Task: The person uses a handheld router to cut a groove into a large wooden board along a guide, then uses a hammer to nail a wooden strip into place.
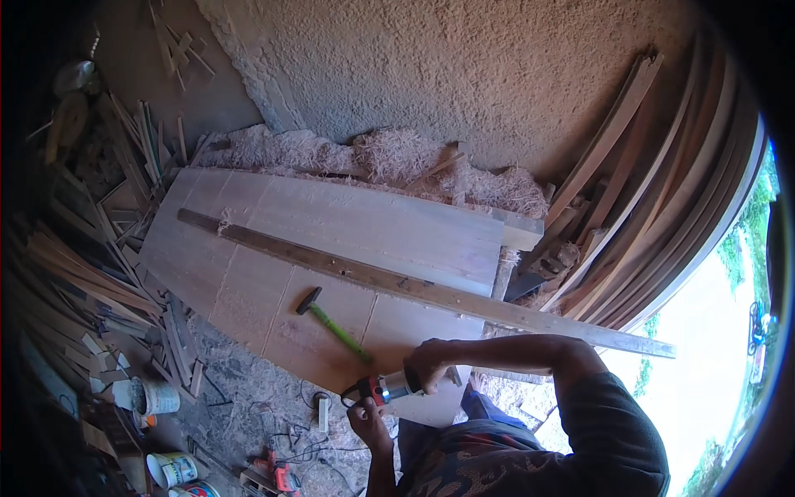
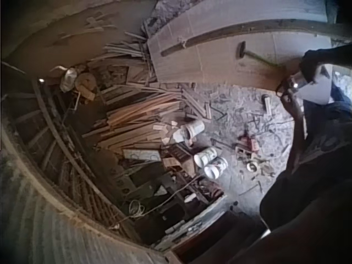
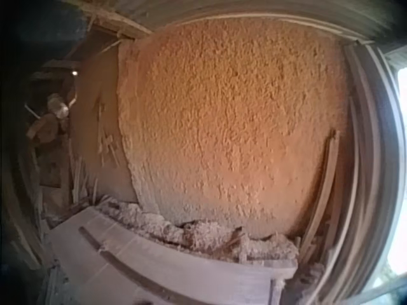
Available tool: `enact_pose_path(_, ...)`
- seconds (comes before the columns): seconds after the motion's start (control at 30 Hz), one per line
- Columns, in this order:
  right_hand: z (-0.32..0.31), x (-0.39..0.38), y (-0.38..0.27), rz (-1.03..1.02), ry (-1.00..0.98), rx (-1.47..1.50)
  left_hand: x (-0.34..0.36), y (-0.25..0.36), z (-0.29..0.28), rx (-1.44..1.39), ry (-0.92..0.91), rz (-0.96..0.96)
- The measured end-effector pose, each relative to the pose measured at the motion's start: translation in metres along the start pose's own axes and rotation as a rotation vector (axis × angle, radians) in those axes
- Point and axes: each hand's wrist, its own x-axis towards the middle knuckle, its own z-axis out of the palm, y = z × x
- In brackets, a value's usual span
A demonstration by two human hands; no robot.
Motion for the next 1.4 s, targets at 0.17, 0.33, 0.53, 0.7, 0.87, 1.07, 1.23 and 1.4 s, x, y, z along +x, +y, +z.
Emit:
enact_pose_path(0.17, -0.011, 0.001, 0.003, 0.016, 0.006, -0.051, 0.013, 0.005, -0.004, 0.159, -0.09, 0.095)
enact_pose_path(0.33, -0.019, -0.004, -0.008, 0.084, -0.053, -0.152, 0.016, 0.012, -0.005, 0.071, -0.142, 0.013)
enact_pose_path(0.53, -0.006, -0.007, -0.008, 0.008, 0.105, -0.242, 0.014, 0.019, -0.005, 0.029, -0.181, 0.015)
enact_pose_path(0.7, 0.034, -0.008, -0.013, -0.059, 0.471, -0.478, 0.014, 0.019, -0.005, 0.046, -0.23, 0.071)
enact_pose_path(0.87, 0.05, -0.008, -0.018, 0.03, 0.568, -0.494, 0.018, 0.024, -0.022, 0.342, -0.263, 0.316)
enact_pose_path(1.07, 0.021, -0.016, -0.006, 0.139, 0.316, -0.331, 0.063, 0.041, -0.042, 0.667, -0.402, 0.84)
enact_pose_path(1.23, 0.0, -0.003, -0.018, 0.245, 0.065, -0.277, 0.093, 0.061, -0.045, 0.691, -0.629, 0.916)
enact_pose_path(1.4, 0.002, -0.001, -0.028, 0.346, 0.087, -0.25, 0.11, 0.07, -0.042, 0.693, -0.71, 0.985)
